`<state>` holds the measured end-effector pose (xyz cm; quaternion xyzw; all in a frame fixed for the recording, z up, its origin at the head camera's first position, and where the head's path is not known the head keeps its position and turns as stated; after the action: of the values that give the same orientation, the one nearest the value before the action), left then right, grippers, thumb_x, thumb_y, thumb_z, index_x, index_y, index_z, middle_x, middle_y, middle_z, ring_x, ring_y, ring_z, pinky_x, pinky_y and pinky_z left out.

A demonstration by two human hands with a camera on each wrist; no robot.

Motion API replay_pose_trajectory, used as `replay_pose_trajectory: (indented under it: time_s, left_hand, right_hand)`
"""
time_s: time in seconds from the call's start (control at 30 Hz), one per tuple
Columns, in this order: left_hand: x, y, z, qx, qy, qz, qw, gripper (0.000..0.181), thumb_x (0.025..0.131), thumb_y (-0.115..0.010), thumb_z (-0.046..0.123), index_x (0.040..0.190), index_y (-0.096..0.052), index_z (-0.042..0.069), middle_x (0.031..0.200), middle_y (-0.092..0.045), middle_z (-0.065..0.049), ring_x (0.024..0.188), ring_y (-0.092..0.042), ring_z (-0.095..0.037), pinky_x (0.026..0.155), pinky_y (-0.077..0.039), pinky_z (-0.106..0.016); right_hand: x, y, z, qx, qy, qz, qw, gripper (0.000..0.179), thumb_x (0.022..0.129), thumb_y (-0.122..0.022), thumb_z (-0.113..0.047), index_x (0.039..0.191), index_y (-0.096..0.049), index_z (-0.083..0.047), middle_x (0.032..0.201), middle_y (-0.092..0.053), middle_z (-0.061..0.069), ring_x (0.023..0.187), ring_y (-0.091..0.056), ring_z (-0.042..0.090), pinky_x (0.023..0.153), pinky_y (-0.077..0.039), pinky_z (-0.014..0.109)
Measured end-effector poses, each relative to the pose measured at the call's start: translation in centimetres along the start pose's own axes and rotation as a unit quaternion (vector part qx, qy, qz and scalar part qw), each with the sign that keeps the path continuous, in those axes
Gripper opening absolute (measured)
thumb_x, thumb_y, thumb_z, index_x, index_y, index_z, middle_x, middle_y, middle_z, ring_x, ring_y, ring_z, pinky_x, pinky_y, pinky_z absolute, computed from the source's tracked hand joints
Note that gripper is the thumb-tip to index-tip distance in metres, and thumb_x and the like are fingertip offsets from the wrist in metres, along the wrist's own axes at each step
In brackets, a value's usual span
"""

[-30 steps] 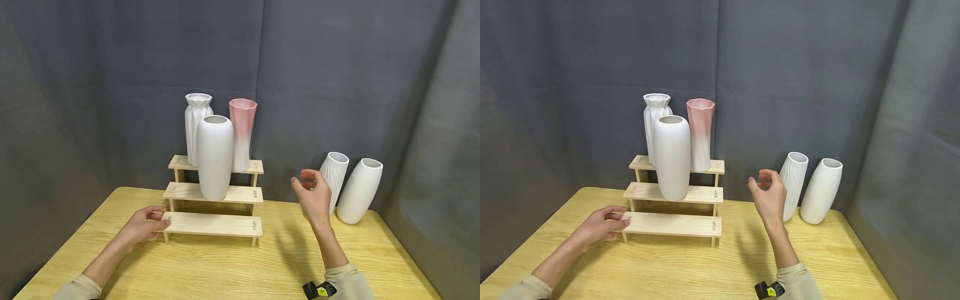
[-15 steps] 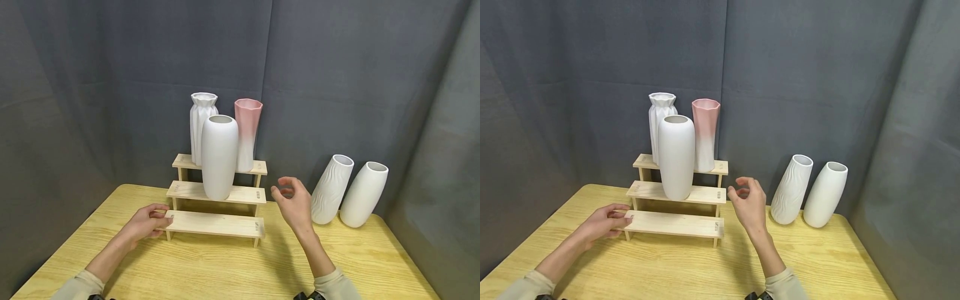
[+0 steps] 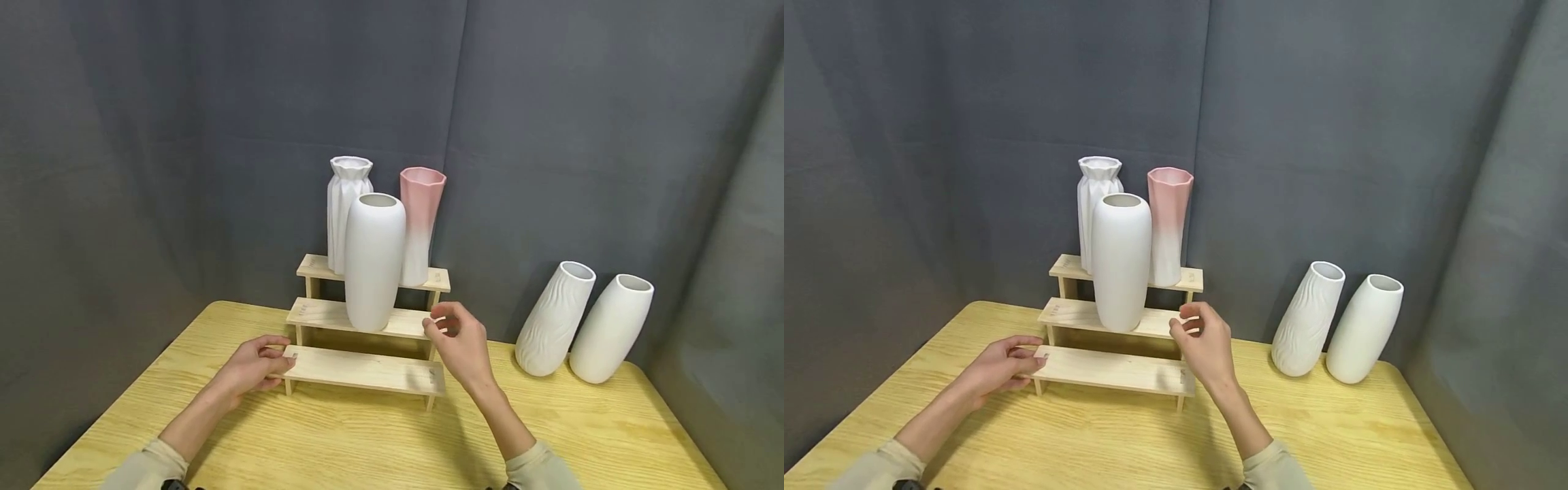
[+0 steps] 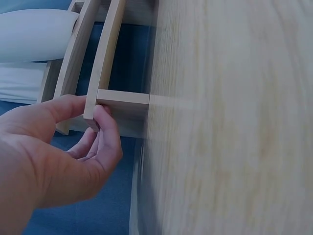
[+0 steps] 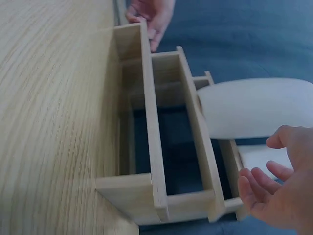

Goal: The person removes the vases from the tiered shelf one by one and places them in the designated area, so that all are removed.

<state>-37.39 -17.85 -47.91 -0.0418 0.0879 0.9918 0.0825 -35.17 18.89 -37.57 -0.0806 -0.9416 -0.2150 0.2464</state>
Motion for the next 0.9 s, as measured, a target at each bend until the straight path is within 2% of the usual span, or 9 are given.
replay_pose_trajectory:
  time_s: [0.1,0.2,0.3,0.4,0.53,0.73,0.9]
  left_hand:
    - [0.1,-0.1,0.2,0.005,-0.007,0.002,1.0,0.059,0.096,-0.074,0.018,0.144,-0.047,-0.001,0.122,-0.054,-0.018,0.095,-0.064,-0.024,0.08,-0.058,-0.04]
    - [-0.1,0.0,0.2,0.007,-0.004,0.001,1.0,0.06,0.095,-0.075,0.019,0.144,-0.047,-0.001,0.121,-0.053,-0.018,0.097,-0.064,-0.025,0.081,-0.058,-0.04]
    - [-0.5,0.2,0.0,0.011,0.001,0.005,0.9999,0.059,0.095,-0.075,0.019,0.143,-0.047,-0.002,0.121,-0.053,-0.018,0.096,-0.063,-0.024,0.08,-0.058,-0.041]
    - [-0.7,0.4,-0.2,0.012,0.0,0.009,0.9999,0.058,0.095,-0.075,0.018,0.142,-0.048,-0.002,0.12,-0.054,-0.018,0.096,-0.063,-0.024,0.08,-0.058,-0.041]
    - [-0.5,0.3,-0.2,0.006,-0.006,0.009,0.9999,0.058,0.094,-0.076,0.018,0.142,-0.049,-0.002,0.118,-0.058,-0.017,0.097,-0.065,-0.024,0.081,-0.058,-0.041]
    - [-0.1,-0.2,0.0,0.001,-0.011,0.006,0.9999,0.057,0.094,-0.076,0.016,0.141,-0.051,-0.002,0.116,-0.06,-0.017,0.096,-0.065,-0.024,0.08,-0.058,-0.042]
    - [-0.1,-0.2,0.0,0.003,-0.004,0.013,0.9999,0.055,0.094,-0.075,0.015,0.141,-0.051,-0.001,0.118,-0.059,-0.016,0.095,-0.065,-0.023,0.078,-0.058,-0.04]
  right_hand:
    - [0.4,-1.2,-0.1,0.024,-0.001,-0.008,0.9997,0.024,0.09,-0.078,-0.011,0.111,-0.068,-0.003,0.107,-0.068,0.009,0.094,-0.067,0.025,0.084,-0.056,0.041]
    - [0.7,-2.6,-0.3,0.059,-0.02,-0.02,0.9978,0.033,0.089,-0.081,-0.013,0.116,-0.066,-0.004,0.115,-0.066,0.013,0.106,-0.065,0.03,0.094,-0.052,0.048]
    - [0.8,-4.2,-0.6,0.092,-0.039,-0.041,0.9941,0.046,0.087,-0.084,-0.014,0.126,-0.063,-0.002,0.125,-0.062,0.015,0.118,-0.059,0.034,0.103,-0.046,0.049]
    - [0.8,-5.7,-0.9,0.109,-0.048,-0.057,0.9913,0.059,0.084,-0.086,-0.016,0.133,-0.059,-0.001,0.131,-0.059,0.014,0.124,-0.055,0.034,0.107,-0.043,0.048]
    - [1.2,-7.2,-0.7,0.14,-0.057,-0.054,0.987,0.071,0.081,-0.089,-0.021,0.14,-0.053,-0.003,0.133,-0.057,0.013,0.123,-0.055,0.03,0.108,-0.042,0.046]
    - [1.6,-8.1,-0.1,0.181,-0.089,-0.042,0.9785,0.081,0.078,-0.092,-0.031,0.144,-0.049,-0.013,0.131,-0.057,0.009,0.119,-0.059,0.026,0.104,-0.046,0.041]
    - [1.9,-9.0,-0.2,0.199,-0.084,-0.056,0.9748,0.084,0.079,-0.092,-0.03,0.147,-0.046,-0.013,0.133,-0.058,0.01,0.119,-0.06,0.027,0.098,-0.051,0.042]
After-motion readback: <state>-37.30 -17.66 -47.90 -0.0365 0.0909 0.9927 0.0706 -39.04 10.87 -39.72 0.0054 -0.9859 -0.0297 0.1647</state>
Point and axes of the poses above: each hand's wrist, its own x-axis towards the middle knuckle, its own y-axis out of the back of the hand, z = x × y, the point moved 4 cm from there along x, towards the middle knuckle
